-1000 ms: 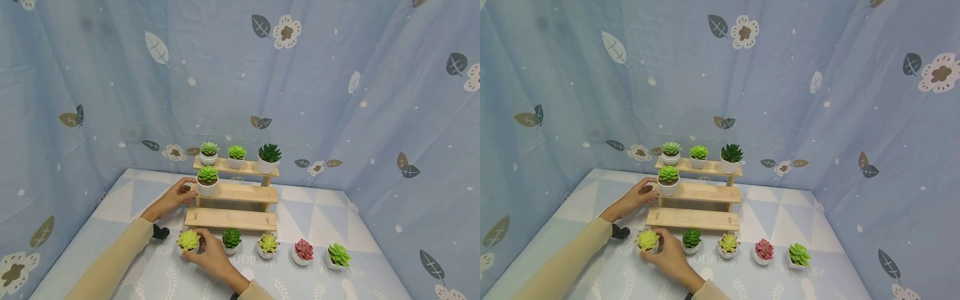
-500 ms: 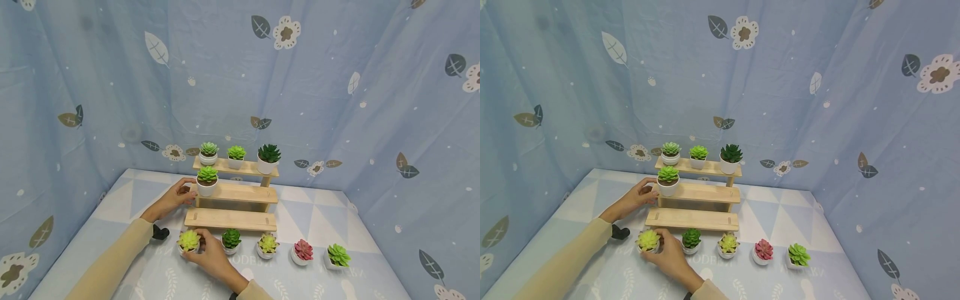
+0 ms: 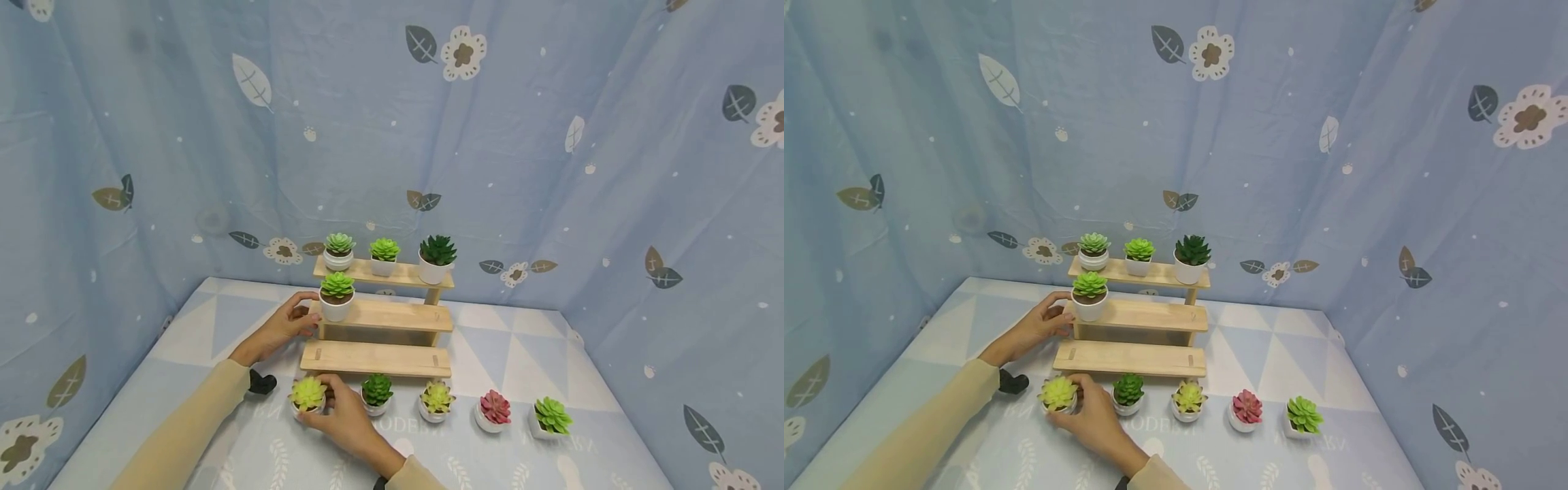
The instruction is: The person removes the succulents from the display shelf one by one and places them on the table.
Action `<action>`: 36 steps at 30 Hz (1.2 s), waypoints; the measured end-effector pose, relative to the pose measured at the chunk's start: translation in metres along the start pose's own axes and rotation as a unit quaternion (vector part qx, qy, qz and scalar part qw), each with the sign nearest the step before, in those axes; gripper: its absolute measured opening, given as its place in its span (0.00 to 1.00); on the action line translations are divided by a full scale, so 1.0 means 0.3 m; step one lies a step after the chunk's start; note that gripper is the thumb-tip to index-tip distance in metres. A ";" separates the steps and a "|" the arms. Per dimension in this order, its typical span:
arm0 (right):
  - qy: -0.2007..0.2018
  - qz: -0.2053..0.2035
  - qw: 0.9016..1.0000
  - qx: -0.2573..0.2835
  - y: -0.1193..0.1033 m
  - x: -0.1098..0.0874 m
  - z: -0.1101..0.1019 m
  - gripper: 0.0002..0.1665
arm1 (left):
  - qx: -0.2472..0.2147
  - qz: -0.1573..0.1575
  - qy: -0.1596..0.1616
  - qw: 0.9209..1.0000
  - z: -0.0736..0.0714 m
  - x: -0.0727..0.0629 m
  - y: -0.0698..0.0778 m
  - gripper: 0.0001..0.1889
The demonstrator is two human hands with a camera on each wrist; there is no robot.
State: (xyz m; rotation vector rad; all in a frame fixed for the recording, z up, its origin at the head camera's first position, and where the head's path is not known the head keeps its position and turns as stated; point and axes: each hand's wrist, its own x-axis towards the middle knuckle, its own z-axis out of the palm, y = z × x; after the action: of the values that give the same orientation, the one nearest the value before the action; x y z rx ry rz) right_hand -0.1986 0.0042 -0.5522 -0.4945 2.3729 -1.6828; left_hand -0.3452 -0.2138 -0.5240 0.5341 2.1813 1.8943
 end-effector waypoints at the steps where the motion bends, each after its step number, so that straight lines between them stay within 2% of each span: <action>1: -0.001 0.001 1.000 -0.001 -0.001 0.000 -0.001 0.34 | -0.001 -0.001 0.000 1.000 0.001 0.001 0.001 0.30; 14: -0.010 0.005 1.000 -0.022 -0.024 0.003 -0.016 0.33 | -0.002 -0.006 0.000 1.000 0.004 -0.001 0.008 0.30; 25: -0.002 -0.001 0.999 -0.045 -0.031 0.010 -0.023 0.37 | -0.002 -0.008 0.003 1.000 0.013 -0.002 0.009 0.29; 31: -0.006 -0.008 0.997 -0.072 -0.061 0.005 -0.034 0.41 | 0.001 -0.012 0.002 1.000 0.010 -0.002 0.009 0.30; 36: -0.017 -0.026 0.996 -0.085 -0.099 -0.002 -0.048 0.39 | 0.000 -0.009 0.002 1.000 0.008 -0.004 0.004 0.30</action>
State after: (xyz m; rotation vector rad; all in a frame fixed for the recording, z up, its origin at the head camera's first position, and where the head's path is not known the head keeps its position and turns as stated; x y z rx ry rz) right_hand -0.1983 0.0080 -0.5195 -0.6106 2.5126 -1.4864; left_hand -0.3430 -0.2120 -0.5234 0.5096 2.1816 1.8867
